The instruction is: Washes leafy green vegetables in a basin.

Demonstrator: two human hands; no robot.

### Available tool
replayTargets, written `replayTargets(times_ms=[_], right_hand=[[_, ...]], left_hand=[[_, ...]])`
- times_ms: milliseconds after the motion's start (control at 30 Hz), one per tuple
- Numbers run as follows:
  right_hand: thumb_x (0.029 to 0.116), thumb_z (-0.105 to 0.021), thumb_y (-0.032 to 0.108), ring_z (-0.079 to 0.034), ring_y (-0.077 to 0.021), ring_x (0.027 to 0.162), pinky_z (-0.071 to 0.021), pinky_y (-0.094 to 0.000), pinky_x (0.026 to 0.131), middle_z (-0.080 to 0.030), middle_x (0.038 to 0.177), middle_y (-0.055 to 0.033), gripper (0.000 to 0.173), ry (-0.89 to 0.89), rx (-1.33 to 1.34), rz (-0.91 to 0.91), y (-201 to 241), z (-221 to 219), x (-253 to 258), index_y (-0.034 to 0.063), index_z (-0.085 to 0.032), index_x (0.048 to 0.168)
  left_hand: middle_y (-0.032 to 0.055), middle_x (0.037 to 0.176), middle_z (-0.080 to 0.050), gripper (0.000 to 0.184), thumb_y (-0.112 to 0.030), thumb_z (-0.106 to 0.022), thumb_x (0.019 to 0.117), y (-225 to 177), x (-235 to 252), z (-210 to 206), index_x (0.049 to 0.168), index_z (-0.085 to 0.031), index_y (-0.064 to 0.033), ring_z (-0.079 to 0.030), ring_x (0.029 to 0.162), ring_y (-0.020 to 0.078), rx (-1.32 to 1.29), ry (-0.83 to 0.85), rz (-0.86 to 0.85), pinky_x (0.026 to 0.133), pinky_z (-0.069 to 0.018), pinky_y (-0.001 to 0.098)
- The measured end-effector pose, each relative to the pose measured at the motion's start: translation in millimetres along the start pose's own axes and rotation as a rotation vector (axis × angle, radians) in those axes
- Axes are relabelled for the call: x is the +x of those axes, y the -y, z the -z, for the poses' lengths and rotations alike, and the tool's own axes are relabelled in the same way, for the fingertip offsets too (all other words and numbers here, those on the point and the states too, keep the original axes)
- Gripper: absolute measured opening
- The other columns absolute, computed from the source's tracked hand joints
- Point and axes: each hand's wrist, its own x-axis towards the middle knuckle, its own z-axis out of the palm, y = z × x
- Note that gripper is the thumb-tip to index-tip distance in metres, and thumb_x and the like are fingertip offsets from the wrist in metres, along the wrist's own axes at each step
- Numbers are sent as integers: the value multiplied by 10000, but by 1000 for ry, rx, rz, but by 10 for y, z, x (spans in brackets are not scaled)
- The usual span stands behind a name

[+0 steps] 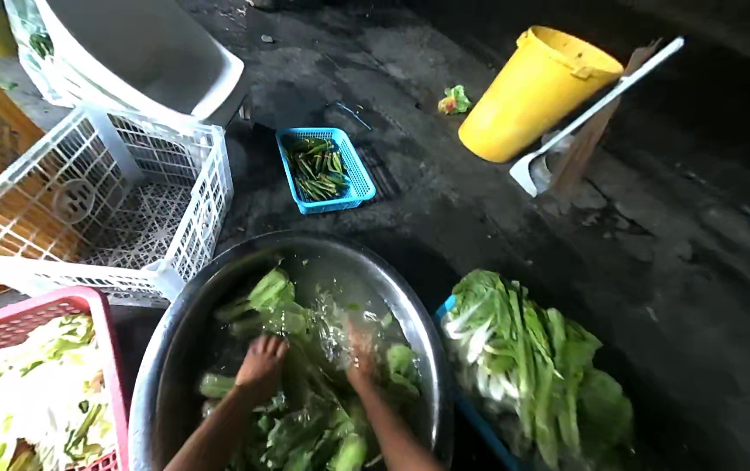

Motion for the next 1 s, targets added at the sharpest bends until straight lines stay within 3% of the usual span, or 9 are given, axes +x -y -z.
replayTargets(times_ms=[67,167,333,500,567,700,833,933,1000], right_hand=[[1005,-568,104,-398,-413,1472,-329,-583,1194,-410,1600,-211,640,-158,120,-110,-88,-67,-23,176,-366,1608],[1091,-431,141,-426,-394,1459,-331,-518,1212,-446,1568,-238,493,-150,309,-125,-124,-117,-281,58,-397,1576],[1053,-502,177,-297,-362,1536,-239,-562,1248,-341,1648,-180,585,64,125,-45,-340,-65,-155,121,-343,1613],[1070,-536,231,-591,-395,1252,-467,-533,1064,-611,1347,-269,411,-154,532,-257,-42,92,-208,6,-575,1413],[997,-600,120,-407,-413,1457,-332,-534,1202,-405,1568,-285,685,185,250,-155,89,277,-331,-4,-293,1596],[954,-715,350,-498,-414,1388,-396,-586,1145,-479,1517,-273,921,449,223,-41,193,907,-374,77,-170,1644],[1064,-546,335,-658,-306,1034,-537,-461,882,-598,1343,-241,611,384,491,105,-13,2052,-935,78,-348,1582],[1056,-494,275,-644,-139,768,-531,-288,663,-689,1047,-113,625,166,881,170,-260,2334,-1361,57,-272,1598],[1053,-504,234,-669,-124,760,-555,-261,643,-701,1028,-94,630,26,1169,177,-251,2195,-1441,47,-235,1591]], left_hand=[[298,1677,-126,830,-33,-667,922,-285,55,-206,1638,-262,-145,-136,1535,527,37,20,-85,1203,-218,670],[219,1688,-203,674,13,-565,983,-468,179,-392,1603,-356,-150,-77,1542,538,91,125,-223,1224,-117,682],[206,1612,-375,485,-167,-519,1050,-275,330,-105,1524,-474,-79,-322,1502,414,-81,-7,-5,1199,-319,558],[241,1650,-291,514,-36,-471,1042,-302,159,-317,1544,-384,34,-197,1552,434,154,65,-140,1252,-171,566],[226,1634,-334,480,-18,-477,1048,-340,105,-443,1523,-421,14,-241,1540,427,191,170,-288,1235,-188,593],[228,1448,-557,442,-174,-653,980,-476,79,-323,1394,-591,-34,-504,1354,448,157,306,-62,1083,-404,662],[295,1429,-548,715,-306,-831,851,-534,-44,458,1431,-549,2,-497,1343,501,4,309,101,1058,-369,742],[291,1203,-664,609,-448,-645,999,-641,-444,936,1282,-614,90,-645,1129,414,-378,209,204,1014,-461,612],[191,1009,-691,622,-524,-474,1062,-756,-638,1007,1261,-625,45,-642,838,253,-737,85,272,799,-518,432]])
